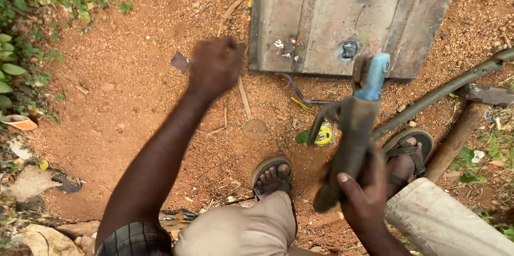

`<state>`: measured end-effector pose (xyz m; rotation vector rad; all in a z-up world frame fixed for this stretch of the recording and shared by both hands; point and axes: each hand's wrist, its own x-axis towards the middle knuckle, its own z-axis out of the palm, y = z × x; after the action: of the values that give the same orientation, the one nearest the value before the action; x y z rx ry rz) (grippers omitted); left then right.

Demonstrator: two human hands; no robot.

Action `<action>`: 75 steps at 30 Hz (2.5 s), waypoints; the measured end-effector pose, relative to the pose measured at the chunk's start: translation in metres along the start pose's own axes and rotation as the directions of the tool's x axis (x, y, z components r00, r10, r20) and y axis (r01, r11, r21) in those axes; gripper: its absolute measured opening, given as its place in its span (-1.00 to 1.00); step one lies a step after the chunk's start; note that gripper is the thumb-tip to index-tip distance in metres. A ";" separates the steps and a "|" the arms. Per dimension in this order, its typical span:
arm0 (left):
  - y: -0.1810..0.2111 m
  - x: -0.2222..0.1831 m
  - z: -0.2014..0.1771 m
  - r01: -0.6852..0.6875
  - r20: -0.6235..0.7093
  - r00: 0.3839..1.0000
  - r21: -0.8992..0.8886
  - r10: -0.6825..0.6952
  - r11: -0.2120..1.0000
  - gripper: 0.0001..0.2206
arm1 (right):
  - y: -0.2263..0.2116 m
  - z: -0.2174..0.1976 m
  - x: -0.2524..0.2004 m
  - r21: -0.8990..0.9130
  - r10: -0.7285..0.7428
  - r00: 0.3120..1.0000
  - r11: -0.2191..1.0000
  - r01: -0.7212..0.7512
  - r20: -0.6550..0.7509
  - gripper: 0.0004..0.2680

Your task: The person welds holes on a metal panel lying on the ground using an electrode holder, striking arcs that produce sparks. They chip at the welds, grind the panel with an angle grinder, then resume welding and fit a new welding rod into the holder.

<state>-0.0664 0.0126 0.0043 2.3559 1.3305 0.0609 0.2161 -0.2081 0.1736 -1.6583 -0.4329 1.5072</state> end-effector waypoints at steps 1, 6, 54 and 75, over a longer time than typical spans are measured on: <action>-0.015 -0.003 -0.008 0.169 -0.036 0.985 0.013 -0.169 0.986 -0.85 | -0.003 0.006 0.002 0.171 0.162 0.983 0.970 -0.174 0.080 -0.60; -0.133 -0.035 -0.012 0.287 -0.234 0.946 0.289 -0.223 0.913 -0.58 | 0.027 0.037 -0.004 -0.226 0.302 0.952 0.931 -0.286 0.042 -0.63; -0.103 0.095 -0.004 -0.192 -0.086 0.978 -0.009 0.190 0.981 -0.45 | 0.030 0.096 -0.016 0.089 0.504 0.822 0.836 -0.542 0.267 -0.68; -0.104 0.103 0.005 -0.095 0.028 0.995 0.005 0.095 0.995 -0.43 | 0.043 0.090 -0.015 0.082 0.441 0.859 0.876 -0.475 0.258 -0.68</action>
<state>-0.0938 0.1419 -0.0584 2.4157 1.2074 0.0516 0.1165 -0.2133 0.1569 -1.5421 -0.0374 2.0484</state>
